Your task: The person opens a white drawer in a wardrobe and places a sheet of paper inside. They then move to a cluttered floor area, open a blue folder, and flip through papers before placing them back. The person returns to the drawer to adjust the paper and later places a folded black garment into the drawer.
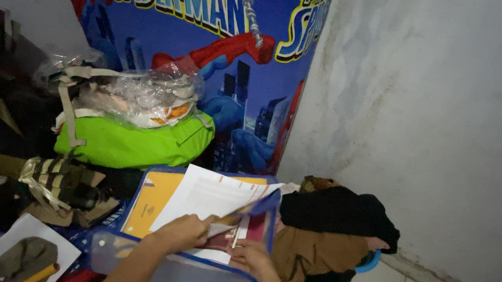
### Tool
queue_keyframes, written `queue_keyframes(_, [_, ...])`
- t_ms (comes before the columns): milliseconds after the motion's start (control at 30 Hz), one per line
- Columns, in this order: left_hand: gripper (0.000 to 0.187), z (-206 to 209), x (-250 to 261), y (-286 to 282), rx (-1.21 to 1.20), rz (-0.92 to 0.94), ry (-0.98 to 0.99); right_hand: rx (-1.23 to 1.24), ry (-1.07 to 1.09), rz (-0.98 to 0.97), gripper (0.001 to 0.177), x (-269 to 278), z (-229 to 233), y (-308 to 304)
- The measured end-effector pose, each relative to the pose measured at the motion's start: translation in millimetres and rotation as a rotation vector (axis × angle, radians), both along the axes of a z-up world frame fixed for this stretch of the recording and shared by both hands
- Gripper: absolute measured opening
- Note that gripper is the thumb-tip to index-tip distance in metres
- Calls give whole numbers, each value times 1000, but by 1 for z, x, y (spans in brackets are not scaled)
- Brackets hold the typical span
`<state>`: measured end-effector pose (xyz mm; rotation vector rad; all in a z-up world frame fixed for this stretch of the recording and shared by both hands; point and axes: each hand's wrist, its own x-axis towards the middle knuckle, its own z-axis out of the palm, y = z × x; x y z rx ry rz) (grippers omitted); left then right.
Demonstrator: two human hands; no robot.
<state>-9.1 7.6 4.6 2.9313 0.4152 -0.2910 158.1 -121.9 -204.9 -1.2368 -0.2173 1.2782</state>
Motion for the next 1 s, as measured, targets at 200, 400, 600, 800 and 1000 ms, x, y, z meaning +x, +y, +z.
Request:
queue_keyframes(200, [39, 33, 5, 29, 146, -34, -201, -11, -32, -16, 27, -1, 25, 0])
queue_keyframes(400, [78, -6, 2, -7, -44, -19, 27, -1, -112, -152, 26, -8, 32, 20])
queue_keyframes(600, [70, -76, 14, -10, 74, -28, -140, -193, -770, -349, 17, -6, 7, 1])
queue_keyframes(800, [72, -61, 6, -6, -33, 42, -59, -109, -313, -326, 20, -7, 4, -13])
queue_keyframes(1000, [98, -90, -2, 9, -136, -222, -311, 7, -79, -194, 28, 1, 44, -2])
